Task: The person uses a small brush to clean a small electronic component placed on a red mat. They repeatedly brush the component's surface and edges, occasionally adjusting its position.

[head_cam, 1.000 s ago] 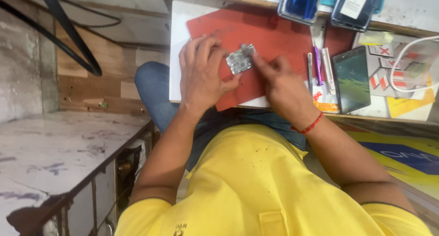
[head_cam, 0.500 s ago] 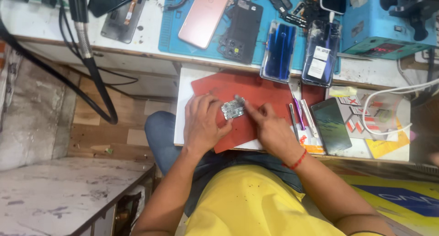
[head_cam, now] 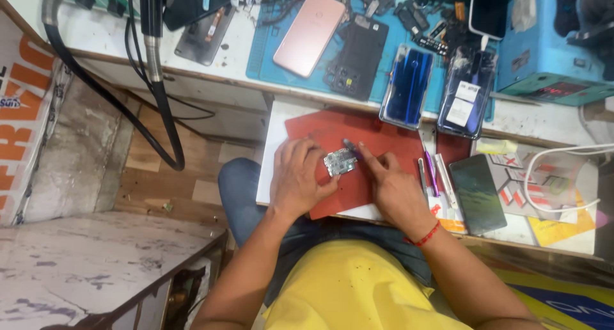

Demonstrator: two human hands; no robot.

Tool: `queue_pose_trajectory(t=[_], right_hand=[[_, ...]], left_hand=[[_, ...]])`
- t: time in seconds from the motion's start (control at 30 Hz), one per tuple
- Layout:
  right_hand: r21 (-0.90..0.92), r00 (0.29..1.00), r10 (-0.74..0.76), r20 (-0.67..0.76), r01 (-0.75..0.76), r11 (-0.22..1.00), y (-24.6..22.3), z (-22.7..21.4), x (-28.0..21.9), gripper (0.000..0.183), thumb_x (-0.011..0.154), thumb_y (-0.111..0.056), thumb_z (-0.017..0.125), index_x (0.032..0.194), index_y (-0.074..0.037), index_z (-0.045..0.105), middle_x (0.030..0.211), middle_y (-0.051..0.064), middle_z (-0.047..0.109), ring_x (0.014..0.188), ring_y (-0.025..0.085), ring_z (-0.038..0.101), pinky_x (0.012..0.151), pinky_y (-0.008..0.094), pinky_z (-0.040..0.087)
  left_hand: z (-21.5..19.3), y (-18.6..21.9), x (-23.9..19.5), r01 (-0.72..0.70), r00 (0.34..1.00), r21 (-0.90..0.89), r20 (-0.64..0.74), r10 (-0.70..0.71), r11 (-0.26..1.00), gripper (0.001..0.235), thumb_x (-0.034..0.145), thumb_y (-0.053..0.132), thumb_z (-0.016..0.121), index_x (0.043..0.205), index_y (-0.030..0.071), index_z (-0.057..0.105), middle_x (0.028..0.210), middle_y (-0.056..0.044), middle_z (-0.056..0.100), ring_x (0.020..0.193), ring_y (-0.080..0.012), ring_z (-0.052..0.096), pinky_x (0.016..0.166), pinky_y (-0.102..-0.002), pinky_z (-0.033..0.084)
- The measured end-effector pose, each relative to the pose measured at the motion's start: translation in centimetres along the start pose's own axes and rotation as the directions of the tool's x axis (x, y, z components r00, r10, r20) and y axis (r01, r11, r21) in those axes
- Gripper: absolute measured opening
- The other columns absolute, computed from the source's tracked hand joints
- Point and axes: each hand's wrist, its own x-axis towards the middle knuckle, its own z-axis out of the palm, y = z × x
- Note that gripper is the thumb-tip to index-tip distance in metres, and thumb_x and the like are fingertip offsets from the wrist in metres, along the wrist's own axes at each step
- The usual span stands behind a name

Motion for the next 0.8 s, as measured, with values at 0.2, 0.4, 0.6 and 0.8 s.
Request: queue_pose_trajectory(t=[0.2,0.4,0.6,0.8], right_hand=[[0.024,0.996,-0.034,-0.08,0.036,0.999,-0.2,0.4,-0.7,0.058,0.091,-0.002,0.052,0.145,-0.02,0.056,0.11,0.017,0.064,0.078,0.04,0.068,0.068,0.05,0.056],[0.008,0.966,-0.253,-0.06,0.254,0.967,-0.1,-0.2,-0.2,0.063,0.081,-0.002,0.055,0.143,-0.015,0.057,0.114,0.024,0.061,0.079,0.042,0.066,0.067,0.049,0.056],[0.054,0.968,-0.236,0.091,0.232,0.971,-0.8,0.0,-0.2,0.063,0.085,-0.002,0.057,0.146,-0.016,0.058,0.106,0.021,0.063,0.078,0.042,0.067,0.067,0.05,0.055],[0.09,0.964,-0.263,0.033,0.259,0.962,-0.9,-0.1,-1.1,0.058,0.089,-0.001,0.057,0.146,-0.011,0.057,0.104,0.021,0.062,0.082,0.043,0.067,0.071,0.049,0.056]], left_hand=[[-0.4,0.5,0.2,-0.01,1.0,0.005,-0.013,0.01,1.0,0.049,0.069,0.032,0.087,0.107,0.008,0.067,0.118,-0.008,0.058,0.122,-0.0313,0.053,0.111,-0.05,0.037],[-0.6,0.5,0.5,0.005,1.0,0.028,0.008,-0.006,1.0,0.057,0.065,0.032,0.088,0.111,0.006,0.067,0.123,-0.013,0.058,0.123,-0.036,0.05,0.108,-0.051,0.035],[0.4,-0.8,-0.6,-0.002,1.0,-0.009,0.006,0.002,1.0,0.052,0.07,0.028,0.089,0.111,0.006,0.066,0.123,-0.009,0.057,0.126,-0.0321,0.051,0.114,-0.05,0.036],[0.1,-0.3,-0.5,-0.009,1.0,-0.009,-0.011,0.009,1.0,0.051,0.073,0.03,0.091,0.109,0.006,0.066,0.123,-0.01,0.055,0.126,-0.0324,0.05,0.114,-0.05,0.035]])
